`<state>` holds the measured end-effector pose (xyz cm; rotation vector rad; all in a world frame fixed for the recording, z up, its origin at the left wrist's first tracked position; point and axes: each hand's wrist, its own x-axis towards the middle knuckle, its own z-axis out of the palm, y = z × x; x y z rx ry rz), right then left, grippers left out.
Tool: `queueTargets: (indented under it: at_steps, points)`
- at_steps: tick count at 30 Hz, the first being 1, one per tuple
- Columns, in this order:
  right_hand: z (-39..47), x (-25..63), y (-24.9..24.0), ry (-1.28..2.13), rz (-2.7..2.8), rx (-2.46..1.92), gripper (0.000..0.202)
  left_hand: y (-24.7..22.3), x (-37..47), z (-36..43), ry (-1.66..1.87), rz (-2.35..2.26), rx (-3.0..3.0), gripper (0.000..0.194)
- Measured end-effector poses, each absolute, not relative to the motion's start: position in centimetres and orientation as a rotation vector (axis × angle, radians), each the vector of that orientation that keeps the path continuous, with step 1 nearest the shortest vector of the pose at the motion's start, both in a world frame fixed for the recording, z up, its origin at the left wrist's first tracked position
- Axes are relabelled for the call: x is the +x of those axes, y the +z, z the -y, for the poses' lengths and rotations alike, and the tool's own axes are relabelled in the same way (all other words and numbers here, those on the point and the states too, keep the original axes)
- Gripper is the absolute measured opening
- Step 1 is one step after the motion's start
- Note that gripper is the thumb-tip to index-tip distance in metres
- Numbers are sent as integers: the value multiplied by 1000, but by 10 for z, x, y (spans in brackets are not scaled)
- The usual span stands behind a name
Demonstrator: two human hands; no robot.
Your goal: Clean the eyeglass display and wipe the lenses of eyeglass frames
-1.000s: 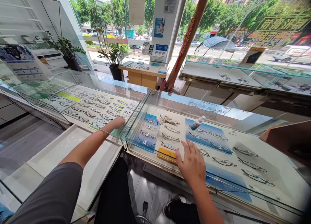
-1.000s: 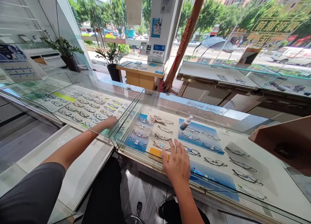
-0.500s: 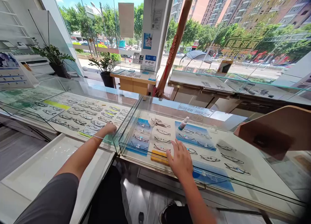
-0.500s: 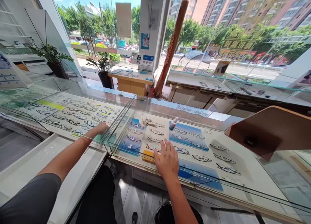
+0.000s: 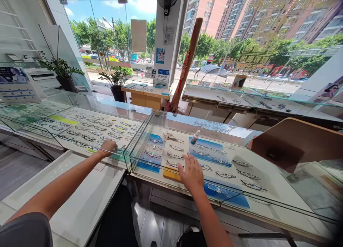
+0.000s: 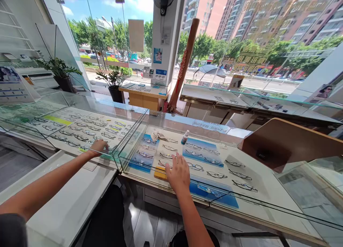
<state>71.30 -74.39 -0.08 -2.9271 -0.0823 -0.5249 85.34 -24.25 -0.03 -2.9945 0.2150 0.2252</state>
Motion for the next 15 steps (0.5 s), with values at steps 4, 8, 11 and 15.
queueTargets:
  at_steps: [4, 8, 11, 15]
  points:
    - [741, 714, -3, -546, 81, -2898, 55, 14, 808, 221, 327, -132, -2952, 6]
    - [746, 720, -2, -566, 92, -2774, 51, 33, 759, 205, 442, -89, -2918, 9]
    - [741, 710, 23, -651, 183, -2495, 39, 52, 729, 196, 558, -144, -2880, 16]
    - [691, 641, 98, -679, 709, -2018, 25, 89, 712, 199, 603, -240, -2859, 19]
